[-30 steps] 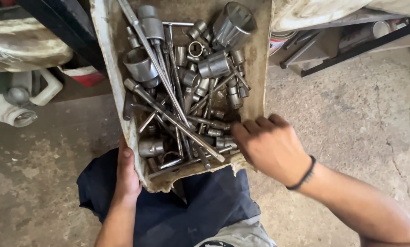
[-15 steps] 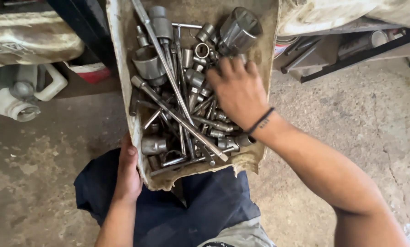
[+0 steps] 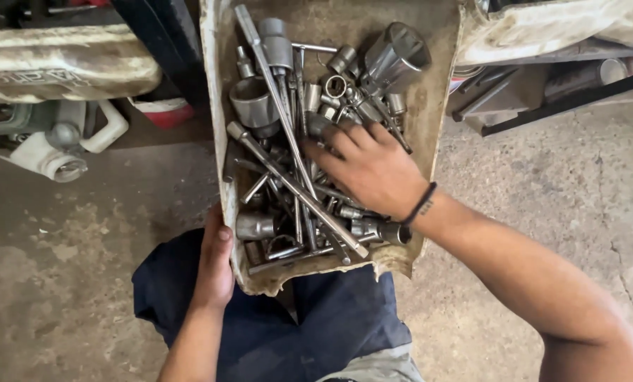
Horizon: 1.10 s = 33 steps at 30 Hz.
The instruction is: The person uses a socket wrench to work on a motor and then searches through a container of various sockets and tool attachments.
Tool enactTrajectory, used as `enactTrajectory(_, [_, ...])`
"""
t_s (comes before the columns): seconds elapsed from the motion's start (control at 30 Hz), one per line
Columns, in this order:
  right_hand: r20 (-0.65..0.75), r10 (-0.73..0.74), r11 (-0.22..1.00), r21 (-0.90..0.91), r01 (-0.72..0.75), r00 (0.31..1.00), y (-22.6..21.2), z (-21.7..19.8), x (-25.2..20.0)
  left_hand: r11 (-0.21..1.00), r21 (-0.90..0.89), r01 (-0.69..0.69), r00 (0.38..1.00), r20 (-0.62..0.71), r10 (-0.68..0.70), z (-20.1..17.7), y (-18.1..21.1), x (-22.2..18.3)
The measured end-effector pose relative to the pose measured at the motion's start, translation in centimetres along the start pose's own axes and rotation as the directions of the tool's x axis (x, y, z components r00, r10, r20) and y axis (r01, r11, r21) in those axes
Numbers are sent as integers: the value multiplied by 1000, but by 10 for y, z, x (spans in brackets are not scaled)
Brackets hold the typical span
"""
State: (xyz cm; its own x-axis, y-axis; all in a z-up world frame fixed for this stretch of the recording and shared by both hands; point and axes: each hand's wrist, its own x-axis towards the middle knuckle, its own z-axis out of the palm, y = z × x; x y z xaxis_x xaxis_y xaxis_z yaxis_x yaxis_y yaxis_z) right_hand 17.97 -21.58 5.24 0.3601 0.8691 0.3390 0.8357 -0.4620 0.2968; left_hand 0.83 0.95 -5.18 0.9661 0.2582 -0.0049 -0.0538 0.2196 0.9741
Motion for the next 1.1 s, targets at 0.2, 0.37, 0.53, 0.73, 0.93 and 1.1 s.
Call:
enactTrajectory(0.2, [16, 30, 986, -166, -27, 999, -12, -4, 9, 1000, 5, -29, 999, -16, 29, -8, -18, 0])
enactTrajectory(0.37, [-34, -82, 989, -127, 77, 996, -8, 0, 14, 997, 70, -39, 999, -6, 39, -1, -6, 1])
enactTrajectory(0.53, [74, -146, 987, -63, 151, 986, 18, -16, 7, 998, 67, -6, 1000, -2, 6, 1, 8, -3])
enactTrajectory(0.73, [320, -142, 946, -234, 224, 937, 17, -12, -9, 987, 122, 106, 994, -44, -101, -5, 13, -13])
enactTrajectory(0.93, [538, -158, 942, -171, 290, 828, 7, -26, 24, 983, 111, 149, 988, -51, -144, -15, 1, -20])
enactTrajectory(1.1, [174, -143, 982, -101, 162, 974, -4, -3, 21, 970, 164, 177, 983, -81, -166, -19, -6, -23])
